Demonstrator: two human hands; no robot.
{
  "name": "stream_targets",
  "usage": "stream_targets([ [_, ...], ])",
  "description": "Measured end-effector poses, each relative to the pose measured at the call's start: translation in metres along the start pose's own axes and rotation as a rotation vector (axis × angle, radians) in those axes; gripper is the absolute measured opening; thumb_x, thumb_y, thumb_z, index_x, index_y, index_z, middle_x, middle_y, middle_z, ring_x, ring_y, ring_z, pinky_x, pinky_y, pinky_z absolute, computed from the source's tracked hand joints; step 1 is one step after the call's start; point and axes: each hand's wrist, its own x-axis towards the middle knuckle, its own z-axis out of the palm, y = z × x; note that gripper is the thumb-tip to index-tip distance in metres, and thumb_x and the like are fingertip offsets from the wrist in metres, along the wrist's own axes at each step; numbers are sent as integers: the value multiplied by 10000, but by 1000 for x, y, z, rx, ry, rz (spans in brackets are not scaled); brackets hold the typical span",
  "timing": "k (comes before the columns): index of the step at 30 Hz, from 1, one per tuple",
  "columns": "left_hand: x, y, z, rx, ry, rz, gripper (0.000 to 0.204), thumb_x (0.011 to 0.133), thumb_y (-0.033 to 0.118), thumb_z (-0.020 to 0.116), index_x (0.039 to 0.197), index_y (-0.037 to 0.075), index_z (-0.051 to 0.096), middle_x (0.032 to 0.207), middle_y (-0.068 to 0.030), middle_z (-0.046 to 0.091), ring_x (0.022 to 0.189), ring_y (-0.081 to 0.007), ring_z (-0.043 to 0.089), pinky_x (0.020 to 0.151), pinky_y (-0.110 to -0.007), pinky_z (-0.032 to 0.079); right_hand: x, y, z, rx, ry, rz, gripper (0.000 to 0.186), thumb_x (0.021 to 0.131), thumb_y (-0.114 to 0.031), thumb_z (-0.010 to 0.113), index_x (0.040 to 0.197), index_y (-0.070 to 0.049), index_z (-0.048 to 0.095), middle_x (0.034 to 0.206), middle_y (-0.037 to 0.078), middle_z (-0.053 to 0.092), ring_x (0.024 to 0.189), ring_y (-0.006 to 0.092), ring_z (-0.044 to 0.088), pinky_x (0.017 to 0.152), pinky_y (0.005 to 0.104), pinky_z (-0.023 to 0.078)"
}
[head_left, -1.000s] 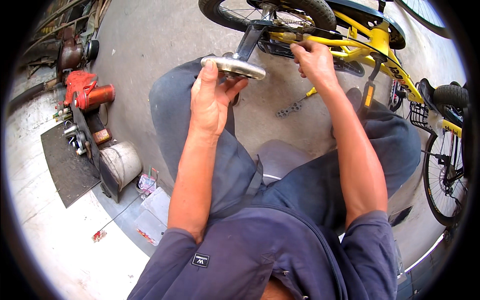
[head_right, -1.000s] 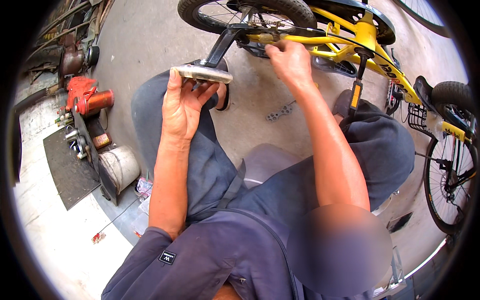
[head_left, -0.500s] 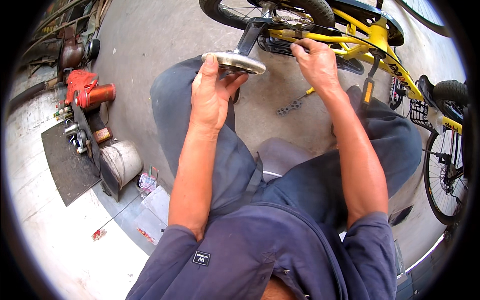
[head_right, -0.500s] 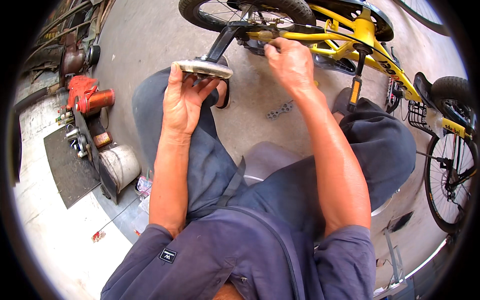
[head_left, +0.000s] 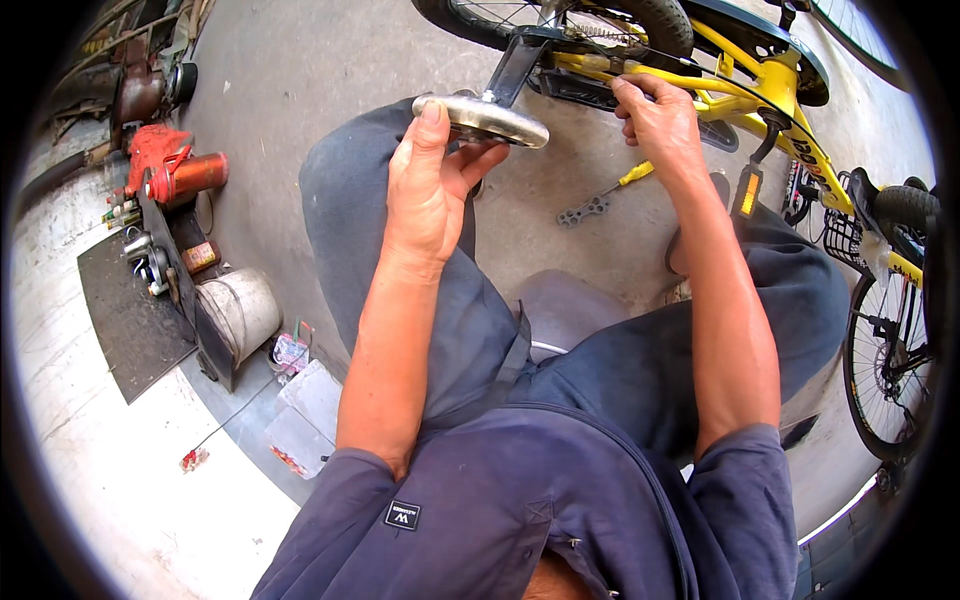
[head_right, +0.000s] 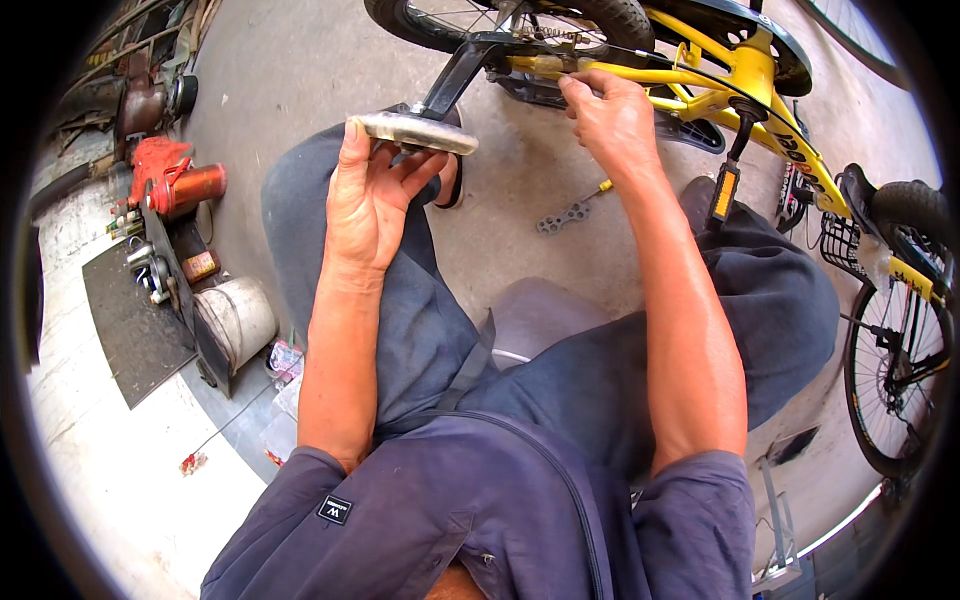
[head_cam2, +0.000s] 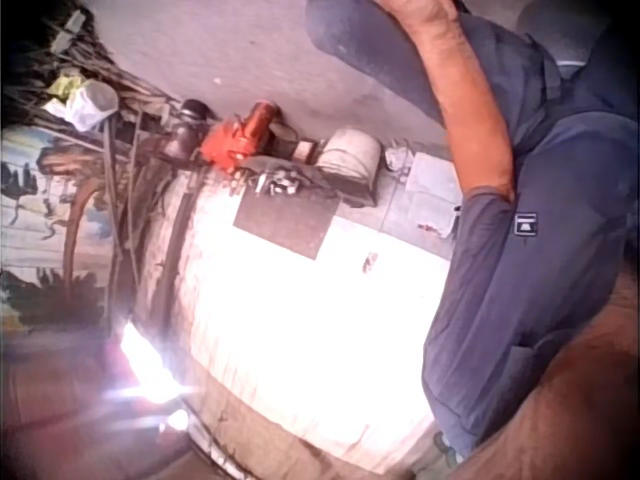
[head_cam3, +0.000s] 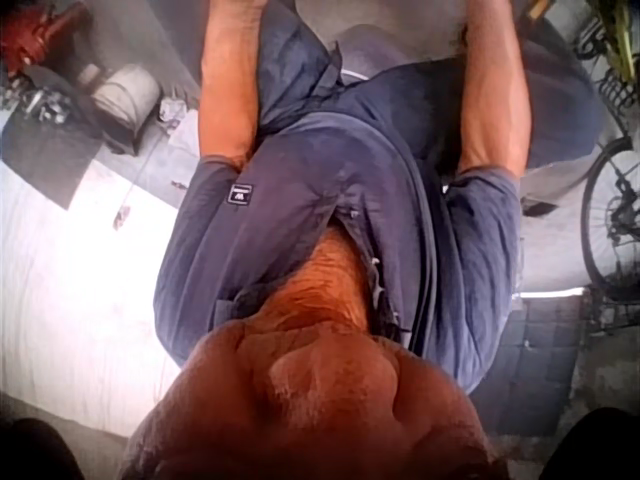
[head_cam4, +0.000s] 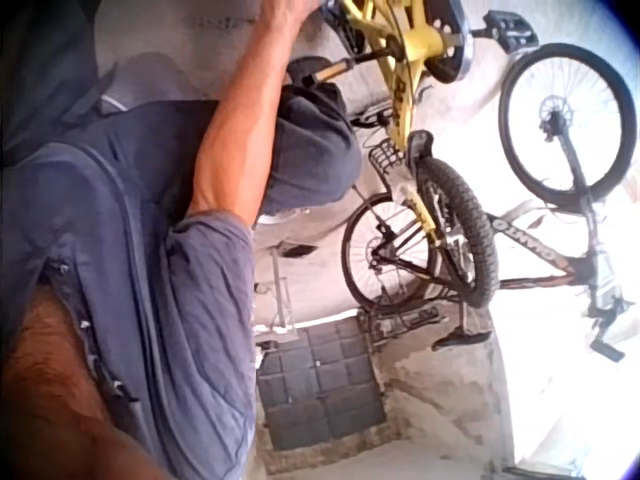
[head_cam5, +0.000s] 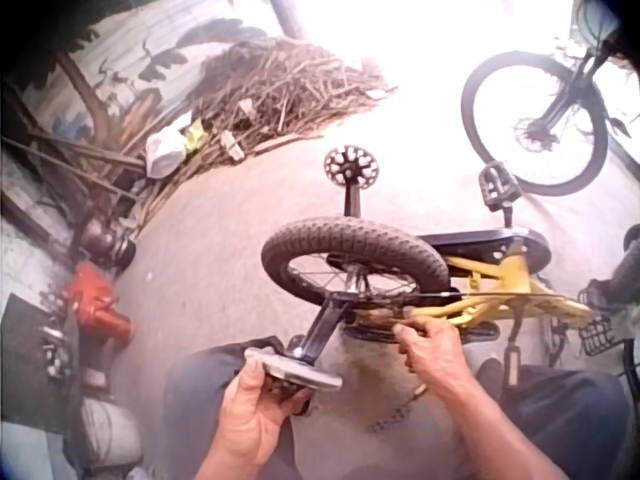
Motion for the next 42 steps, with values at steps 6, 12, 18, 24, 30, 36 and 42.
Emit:
stream_targets([
  [6,0,1,1,5,6,-5,472,922,457,585,1106,24,534,1027,-89,595,953,-214,608,894,-382,515,1,3,0,36,-14,-21,317,867,-270,633,1023,1,685,698,42,622,556,87,537,521,240,465],
  [12,0,2,2,12,6,6,464,926,458,578,1101,29,536,1022,-85,597,950,-205,610,892,-377,515,5,1,4,60,-68,-42,307,886,-259,636,1035,6,676,709,32,606,562,75,523,519,226,456],
  [18,0,3,2,8,1,3,456,930,454,574,1098,32,538,1022,-84,596,954,-204,609,895,-377,512,15,16,9,70,-107,-42,313,904,-272,639,1069,-7,666,757,16,607,599,53,518,540,212,468],
  [24,0,3,1,2,5,-2,457,933,452,568,1104,28,539,1031,-85,593,958,-206,608,893,-378,514,16,14,10,11,-75,-32,337,900,-294,641,1066,-2,667,764,15,616,589,53,516,553,208,480],
  [30,0,1,1,8,-4,10,477,936,451,563,1124,14,536,1049,-99,587,962,-219,607,891,-386,517,12,10,21,-337,50,-351,285,864,-294,637,977,-42,709,735,119,680,631,242,650,615,345,514],
  [36,2,0,-6,32,-34,3,547,940,479,534,1190,-7,505,1140,-162,541,1052,-293,566,979,-452,470,-17,-8,37,-748,87,-671,206,860,-247,635,877,-52,699,828,157,677,796,332,656,695,399,511],
  [42,1,-1,1,30,-7,18,498,931,469,563,1112,5,537,1050,-105,575,962,-231,602,888,-398,517,-21,-5,23,-477,169,-496,195,851,-249,616,884,-81,710,807,160,677,813,366,646,733,425,510],
])
